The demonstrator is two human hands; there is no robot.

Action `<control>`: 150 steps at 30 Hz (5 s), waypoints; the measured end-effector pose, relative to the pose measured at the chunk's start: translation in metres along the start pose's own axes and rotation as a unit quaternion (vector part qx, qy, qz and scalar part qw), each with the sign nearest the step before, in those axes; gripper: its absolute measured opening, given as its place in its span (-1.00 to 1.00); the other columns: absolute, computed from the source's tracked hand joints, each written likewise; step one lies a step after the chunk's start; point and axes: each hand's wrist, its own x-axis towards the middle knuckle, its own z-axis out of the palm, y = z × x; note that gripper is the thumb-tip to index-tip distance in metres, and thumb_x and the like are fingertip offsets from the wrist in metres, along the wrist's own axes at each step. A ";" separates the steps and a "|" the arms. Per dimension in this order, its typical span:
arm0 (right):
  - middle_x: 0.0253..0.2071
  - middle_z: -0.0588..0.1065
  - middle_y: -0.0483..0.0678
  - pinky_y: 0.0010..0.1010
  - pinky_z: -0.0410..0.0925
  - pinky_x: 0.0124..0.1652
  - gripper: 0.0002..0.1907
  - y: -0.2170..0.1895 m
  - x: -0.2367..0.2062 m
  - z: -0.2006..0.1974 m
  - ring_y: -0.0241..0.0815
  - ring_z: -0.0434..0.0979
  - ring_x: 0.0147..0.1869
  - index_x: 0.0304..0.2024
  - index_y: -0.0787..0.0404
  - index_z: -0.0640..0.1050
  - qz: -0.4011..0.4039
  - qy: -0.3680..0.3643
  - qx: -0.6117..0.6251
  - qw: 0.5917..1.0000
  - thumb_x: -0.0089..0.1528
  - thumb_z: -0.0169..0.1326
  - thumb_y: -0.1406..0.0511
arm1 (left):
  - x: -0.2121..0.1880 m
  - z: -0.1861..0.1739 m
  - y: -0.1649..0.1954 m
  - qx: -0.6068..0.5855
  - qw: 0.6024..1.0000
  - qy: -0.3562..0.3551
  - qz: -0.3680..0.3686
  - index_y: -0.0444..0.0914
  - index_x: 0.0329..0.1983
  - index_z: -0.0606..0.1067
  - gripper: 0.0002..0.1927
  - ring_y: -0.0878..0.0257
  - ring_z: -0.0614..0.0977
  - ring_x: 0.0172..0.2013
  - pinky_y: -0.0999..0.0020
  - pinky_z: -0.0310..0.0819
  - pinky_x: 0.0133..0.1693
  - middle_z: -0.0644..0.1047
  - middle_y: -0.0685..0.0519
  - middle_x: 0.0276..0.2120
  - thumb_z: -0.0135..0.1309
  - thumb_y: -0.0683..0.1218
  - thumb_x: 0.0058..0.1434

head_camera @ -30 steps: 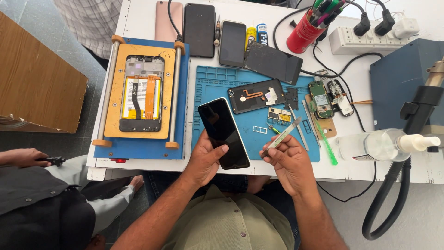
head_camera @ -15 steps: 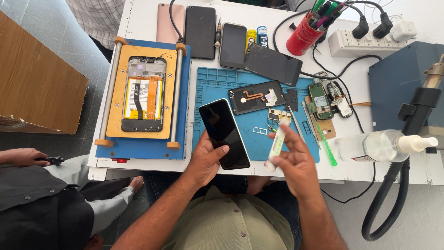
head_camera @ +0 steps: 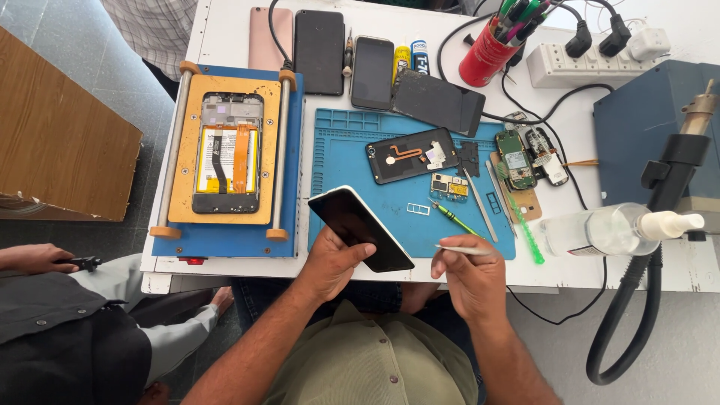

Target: The person uses a screwdriver to remove screws from a smartphone, then places it on a heating plate. They pick up another smartphone and use a prying tool to open its casing, working along the edges to separate the back cover.

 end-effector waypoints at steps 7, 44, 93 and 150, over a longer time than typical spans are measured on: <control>-0.16 0.58 0.13 -0.35 0.42 -0.22 -0.82 -0.003 0.003 0.017 -0.17 0.55 -0.24 -0.07 0.41 0.55 -0.040 0.044 -0.035 0.998 0.45 0.10 0.34 | 0.000 0.001 0.000 0.005 1.000 -0.004 0.005 -0.25 -0.03 0.51 -0.70 0.23 0.61 0.05 0.16 0.50 0.20 0.60 -0.01 -0.09 0.26 -0.28 0.19; -0.10 0.62 0.08 -0.46 0.56 -0.09 -0.83 0.001 0.006 0.075 -0.17 0.69 0.06 -0.21 0.29 0.45 -0.216 0.017 -0.497 0.840 0.25 0.21 0.51 | -0.002 0.016 -0.003 0.063 0.995 0.053 0.059 -0.30 0.08 0.44 -0.67 0.21 0.63 0.02 0.23 0.58 0.10 0.59 -0.04 -0.06 0.20 -0.19 0.28; -0.15 0.62 0.10 -0.40 0.58 -0.09 -0.86 0.011 0.034 0.097 -0.09 0.71 0.03 -0.27 0.34 0.47 -0.239 0.037 -0.514 0.823 0.26 0.21 0.52 | -0.002 0.011 -0.001 0.038 0.997 0.034 0.061 -0.28 0.09 0.46 -0.69 0.26 0.58 0.02 0.29 0.51 0.11 0.56 0.04 -0.04 0.20 -0.17 0.31; -0.11 0.60 0.23 -0.32 0.62 -0.01 -0.76 -0.005 0.042 0.128 0.06 0.68 0.08 -0.32 0.35 0.40 -0.390 -0.021 -0.519 0.761 0.24 0.24 0.57 | -0.011 0.011 -0.006 0.206 0.973 -0.059 0.086 -0.28 0.02 0.55 -0.81 0.35 0.66 -0.10 0.36 0.65 -0.03 0.65 0.09 -0.15 0.18 -0.15 0.37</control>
